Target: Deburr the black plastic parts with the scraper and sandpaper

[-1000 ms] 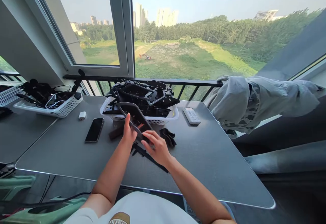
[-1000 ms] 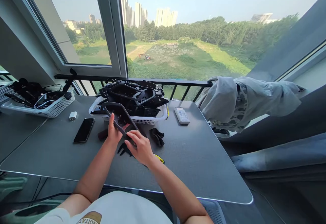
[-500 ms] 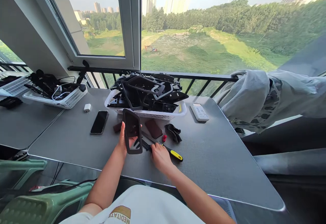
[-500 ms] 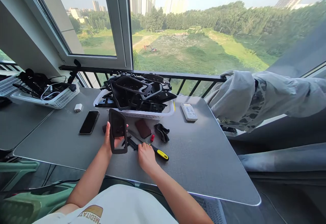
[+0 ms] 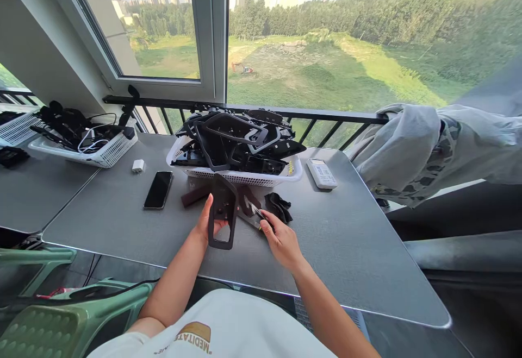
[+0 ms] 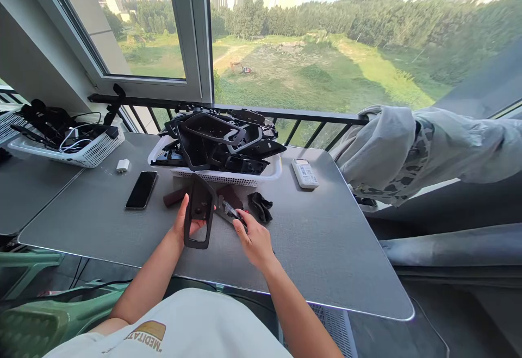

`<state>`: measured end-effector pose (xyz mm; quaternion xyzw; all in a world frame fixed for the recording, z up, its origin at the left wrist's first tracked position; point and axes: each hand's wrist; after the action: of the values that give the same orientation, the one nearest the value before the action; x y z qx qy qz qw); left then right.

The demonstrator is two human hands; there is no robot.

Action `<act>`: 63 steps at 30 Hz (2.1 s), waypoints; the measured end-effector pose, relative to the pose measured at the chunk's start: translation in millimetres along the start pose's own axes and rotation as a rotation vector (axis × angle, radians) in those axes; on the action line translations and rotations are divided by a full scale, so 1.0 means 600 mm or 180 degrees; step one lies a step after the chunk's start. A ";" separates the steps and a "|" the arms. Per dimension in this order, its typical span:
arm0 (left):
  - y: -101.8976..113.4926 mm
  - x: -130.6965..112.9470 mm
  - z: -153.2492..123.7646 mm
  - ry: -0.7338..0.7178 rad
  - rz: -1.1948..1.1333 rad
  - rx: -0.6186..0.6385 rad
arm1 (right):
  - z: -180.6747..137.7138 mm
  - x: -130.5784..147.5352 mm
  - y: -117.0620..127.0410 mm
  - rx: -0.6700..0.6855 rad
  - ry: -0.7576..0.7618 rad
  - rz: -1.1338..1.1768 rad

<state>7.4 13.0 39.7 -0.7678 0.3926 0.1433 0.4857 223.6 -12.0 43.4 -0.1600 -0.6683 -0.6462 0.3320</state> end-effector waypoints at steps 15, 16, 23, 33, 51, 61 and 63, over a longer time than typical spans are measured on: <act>-0.018 0.038 0.009 0.0486 0.0219 0.0154 | 0.003 0.005 0.049 0.0848 0.0995 -0.0146; -0.015 0.038 0.010 0.0472 0.0222 0.0172 | 0.004 0.002 0.053 0.0909 0.1018 -0.0236; 0.009 0.056 0.034 0.0388 0.0217 0.0442 | -0.001 0.003 0.044 0.0727 0.0619 -0.0843; 0.023 0.061 0.057 0.0365 0.0201 0.0520 | 0.004 -0.021 0.043 0.0923 0.1015 -0.0576; 0.068 0.076 0.089 0.0330 0.0273 0.1266 | -0.002 -0.035 0.029 0.0714 0.0890 -0.1095; 0.073 0.078 0.089 0.0225 0.0186 0.1405 | -0.010 -0.046 0.021 0.0407 0.1212 -0.1033; 0.073 0.078 0.087 0.0197 0.0167 0.1400 | -0.011 -0.048 0.021 0.0389 0.1243 -0.1051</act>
<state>13.8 26.9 -41.4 -0.6369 0.4489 0.0432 0.6253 254.0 -10.9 33.8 0.0992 -0.6464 -0.6686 0.3538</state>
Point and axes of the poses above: each hand's wrist, its own z-axis towards the middle knuckle, its own y-axis out of the back of the hand, x = y × z, and after that the axes turned 1 degree about z, right-handed
